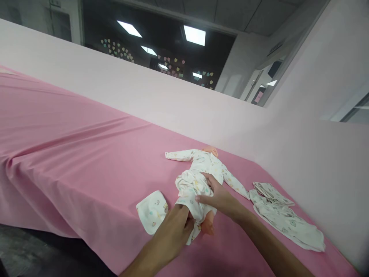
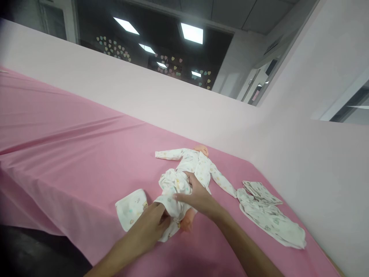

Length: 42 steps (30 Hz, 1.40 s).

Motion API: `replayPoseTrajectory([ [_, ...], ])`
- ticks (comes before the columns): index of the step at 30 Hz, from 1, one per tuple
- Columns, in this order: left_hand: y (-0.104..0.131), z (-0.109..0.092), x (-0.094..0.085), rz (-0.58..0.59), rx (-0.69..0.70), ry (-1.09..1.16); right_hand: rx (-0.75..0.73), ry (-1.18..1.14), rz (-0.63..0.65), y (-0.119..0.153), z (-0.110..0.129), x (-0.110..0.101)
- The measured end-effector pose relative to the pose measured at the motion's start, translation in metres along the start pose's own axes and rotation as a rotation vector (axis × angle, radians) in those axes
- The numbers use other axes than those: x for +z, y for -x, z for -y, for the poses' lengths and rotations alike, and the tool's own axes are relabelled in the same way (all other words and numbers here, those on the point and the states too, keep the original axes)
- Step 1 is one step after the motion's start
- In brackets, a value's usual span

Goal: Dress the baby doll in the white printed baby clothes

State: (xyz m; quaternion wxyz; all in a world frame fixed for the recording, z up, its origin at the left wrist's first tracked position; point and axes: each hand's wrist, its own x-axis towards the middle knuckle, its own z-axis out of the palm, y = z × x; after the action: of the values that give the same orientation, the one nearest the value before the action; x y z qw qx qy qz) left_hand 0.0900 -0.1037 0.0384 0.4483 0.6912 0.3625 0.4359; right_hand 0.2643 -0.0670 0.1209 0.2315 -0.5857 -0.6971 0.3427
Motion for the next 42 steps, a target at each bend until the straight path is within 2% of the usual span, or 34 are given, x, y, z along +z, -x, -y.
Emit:
replayPoseTrajectory([
  [3, 0.000, -0.001, 0.002, -0.060, -0.016, -0.019, 0.041, 0.042, 0.020, 0.011, -0.003, 0.004],
  [6, -0.001, 0.003, 0.007, -0.075, -0.046, -0.141, 0.018, -0.010, 0.026, 0.010, -0.009, 0.010],
  [10, -0.006, 0.008, 0.010, -0.081, -0.083, -0.454, -0.021, -0.001, -0.130, -0.008, -0.016, 0.008],
  [12, -0.009, 0.009, 0.010, -0.107, -0.074, -0.522, -0.018, -0.007, -0.205, -0.019, -0.018, 0.004],
  [17, -0.014, 0.009, 0.007, -0.168, -0.039, -0.456, 0.070, -0.106, -0.229, -0.039, -0.017, -0.011],
  [22, -0.016, 0.014, 0.004, -0.197, 0.024, -0.406, 0.049, -0.093, -0.288, -0.061, -0.024, -0.021],
  [27, -0.018, 0.014, 0.006, -0.226, 0.026, -0.419, -0.023, -0.058, -0.347, -0.088, -0.024, -0.018],
  [29, -0.019, 0.014, 0.005, -0.243, 0.024, -0.422, -0.039, -0.033, -0.388, -0.092, -0.023, -0.014],
  [32, -0.020, 0.014, -0.001, -0.255, 0.024, -0.426, -0.043, 0.010, -0.487, -0.073, -0.028, -0.004],
  [35, -0.024, 0.014, -0.009, -0.272, 0.043, -0.439, -0.027, 0.130, -0.554, -0.028, -0.035, 0.009],
  [37, -0.028, 0.010, -0.013, -0.292, 0.062, -0.469, 0.003, 0.248, -0.499, 0.004, -0.037, 0.019],
  [39, -0.033, 0.005, -0.015, -0.313, 0.078, -0.502, -0.031, 0.355, -0.431, 0.026, -0.035, 0.029],
  [42, -0.038, -0.002, -0.015, -0.323, 0.071, -0.521, -0.110, 0.424, -0.395, 0.028, -0.030, 0.042],
])
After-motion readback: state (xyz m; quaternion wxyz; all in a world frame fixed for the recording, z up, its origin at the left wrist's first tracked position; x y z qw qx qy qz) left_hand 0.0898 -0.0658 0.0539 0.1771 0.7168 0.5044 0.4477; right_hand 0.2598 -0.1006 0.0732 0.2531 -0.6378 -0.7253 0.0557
